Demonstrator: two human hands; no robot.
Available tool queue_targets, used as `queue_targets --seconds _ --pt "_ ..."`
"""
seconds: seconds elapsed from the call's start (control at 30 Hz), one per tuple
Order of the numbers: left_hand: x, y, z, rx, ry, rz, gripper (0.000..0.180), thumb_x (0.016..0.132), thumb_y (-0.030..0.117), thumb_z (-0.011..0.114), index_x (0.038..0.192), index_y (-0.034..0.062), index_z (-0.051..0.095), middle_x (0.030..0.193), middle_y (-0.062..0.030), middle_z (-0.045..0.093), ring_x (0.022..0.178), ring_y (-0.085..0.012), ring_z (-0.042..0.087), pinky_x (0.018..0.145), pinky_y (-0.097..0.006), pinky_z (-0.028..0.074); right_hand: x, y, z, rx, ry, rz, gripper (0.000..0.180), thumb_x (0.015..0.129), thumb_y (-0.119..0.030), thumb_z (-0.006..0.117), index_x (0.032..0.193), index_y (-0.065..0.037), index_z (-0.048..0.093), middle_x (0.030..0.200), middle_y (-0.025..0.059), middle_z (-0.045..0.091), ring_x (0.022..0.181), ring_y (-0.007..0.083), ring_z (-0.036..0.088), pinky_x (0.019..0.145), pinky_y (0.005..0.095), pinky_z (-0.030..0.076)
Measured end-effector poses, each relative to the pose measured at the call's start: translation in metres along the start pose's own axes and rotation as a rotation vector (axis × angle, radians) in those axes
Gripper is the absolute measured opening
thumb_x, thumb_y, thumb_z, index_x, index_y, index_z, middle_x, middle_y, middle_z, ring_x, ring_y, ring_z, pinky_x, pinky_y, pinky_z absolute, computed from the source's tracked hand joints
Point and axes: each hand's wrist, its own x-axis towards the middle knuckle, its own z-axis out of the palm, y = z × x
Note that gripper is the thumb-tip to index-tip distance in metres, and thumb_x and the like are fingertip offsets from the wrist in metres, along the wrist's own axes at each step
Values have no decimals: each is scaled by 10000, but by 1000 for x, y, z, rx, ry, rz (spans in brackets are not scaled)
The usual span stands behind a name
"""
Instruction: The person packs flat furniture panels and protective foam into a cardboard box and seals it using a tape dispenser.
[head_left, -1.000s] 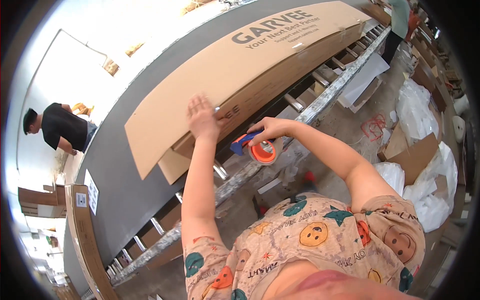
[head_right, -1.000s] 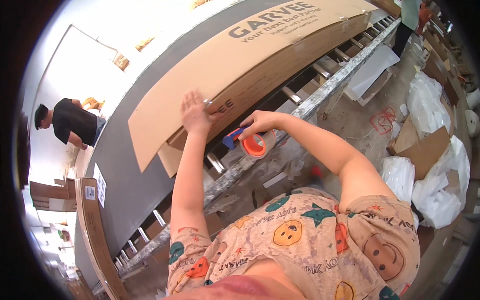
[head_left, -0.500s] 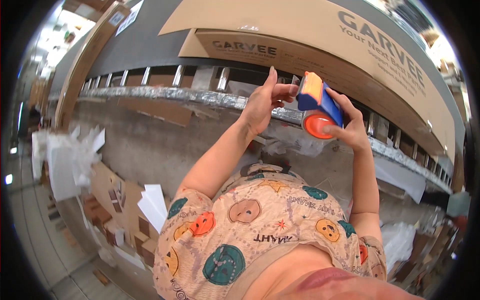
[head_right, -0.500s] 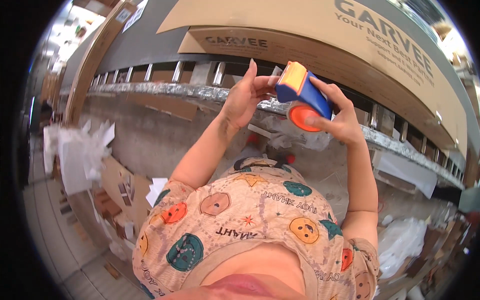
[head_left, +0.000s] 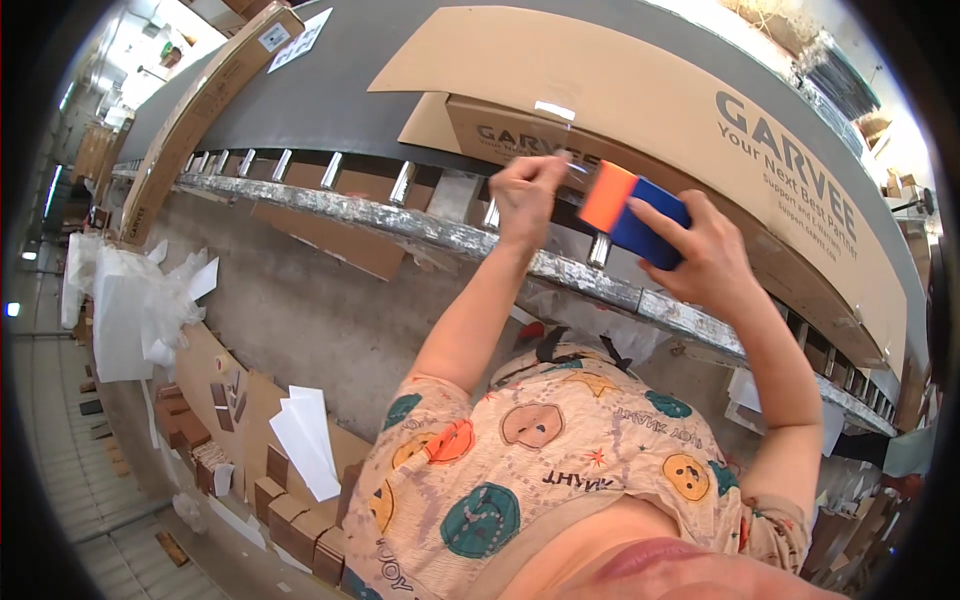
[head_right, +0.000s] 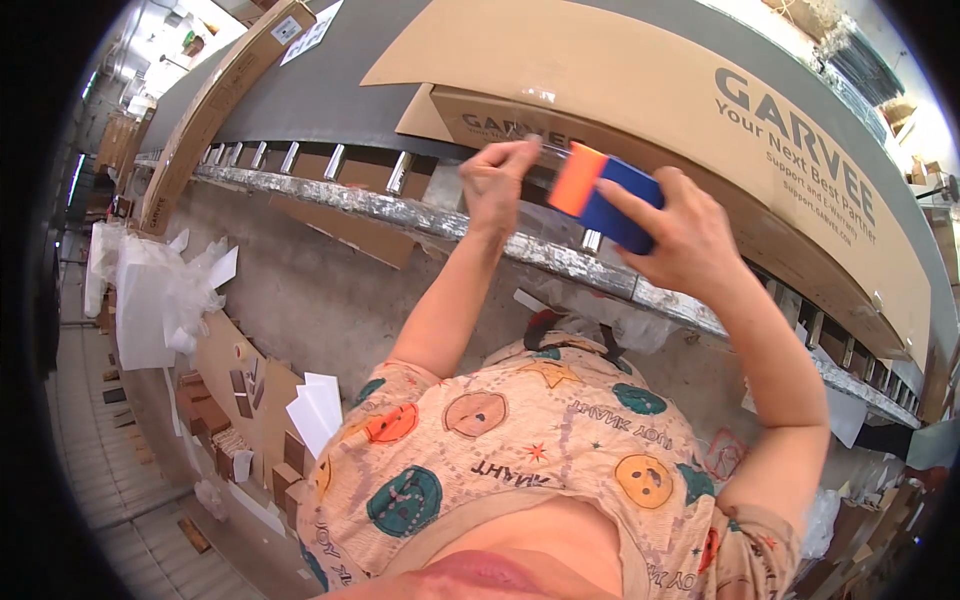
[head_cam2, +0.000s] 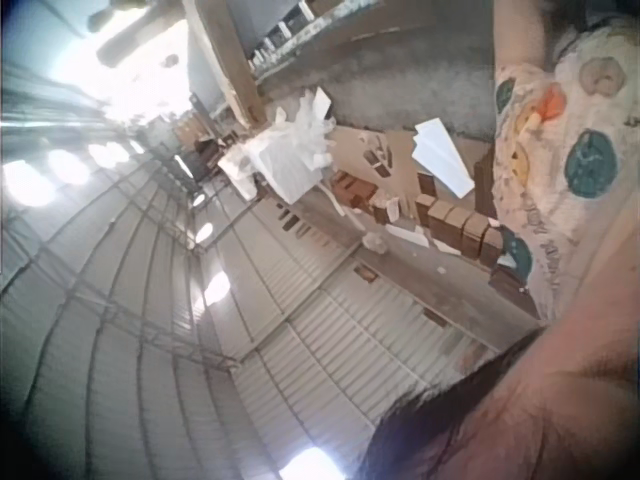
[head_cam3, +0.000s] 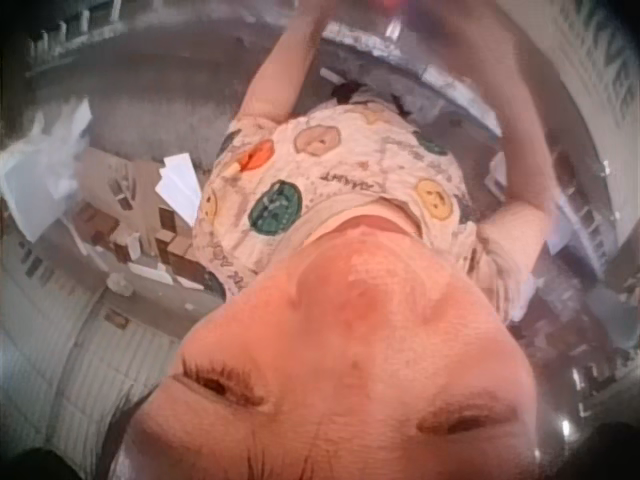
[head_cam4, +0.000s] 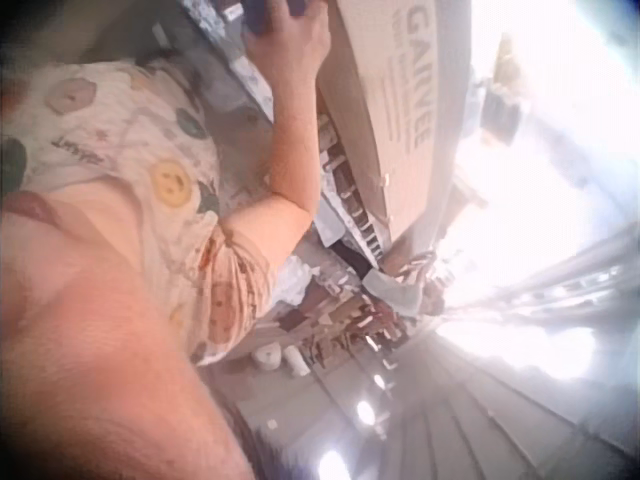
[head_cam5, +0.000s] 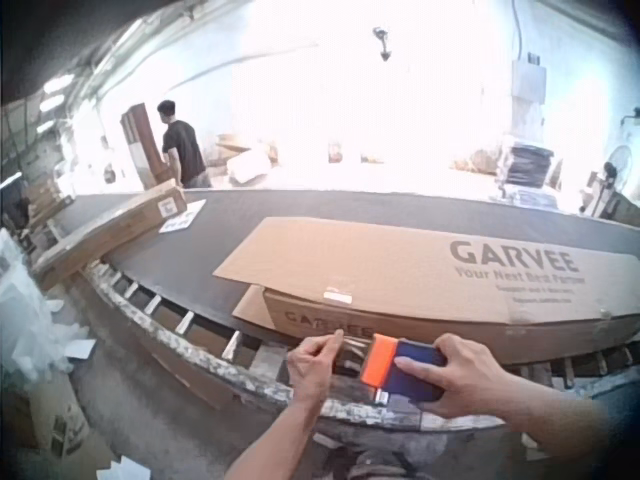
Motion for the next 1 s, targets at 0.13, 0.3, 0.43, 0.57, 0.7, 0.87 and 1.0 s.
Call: queue_targets --seconds 0.13,0.3,0.43,0.57,0.7,0.87,1.0 --pt "69 -10 -38 525 179 620 111 757 142 717 759 31 712 783 -80 665 774 -234 607 744 -323 473 8 33 -6 -37 -47 25 671 622 -239 788 1249 -284 553 943 138 508 803 302 580 667 407 508" --pt "142 -10 -63 741 497 736 165 797 251 675 836 103 736 1136 -109 604 1041 -293 536 899 -391 397 100 10 12 -128 -66 -50 602 699 -319 738 1258 -250 528 927 151 509 809 310 587 644 399 500" --pt "167 -30 -77 950 664 832 176 776 312 695 762 144 746 1321 -133 500 1111 -327 498 955 -423 334 137 -3 41 -164 -174 -17 538 696 -282 722 1197 -194 550 959 176 525 825 312 604 672 387 513" --pt "167 -32 -82 673 621 651 686 871 386 595 1401 40 333 1477 -292 139 1373 -410 171 1106 -472 165 151 -9 42 -198 -249 12 478 667 -214 698 1117 -109 574 931 187 539 788 310 612 649 382 523" --pt "148 -3 -48 779 565 595 802 909 422 525 1434 -32 125 1493 -289 25 1392 -423 63 1120 -477 117 155 0 49 -153 -302 39 441 690 -170 661 1110 -61 584 959 211 550 806 313 621 638 397 532" --pt "213 -92 -112 1601 566 771 826 897 574 419 1359 -100 301 1470 -315 118 1385 -440 32 1119 -530 54 179 -32 48 -163 -395 -199 771 662 -164 727 1314 -123 316 1214 91 371 1003 324 533 639 426 535" --pt "98 21 65 1549 475 -21 672 761 271 598 1392 187 382 1472 -216 214 1382 -317 190 1100 -436 251 219 -31 154 -566 -37 -101 774 649 -254 779 1335 -182 429 1407 37 341 1196 372 431 719 459 535"
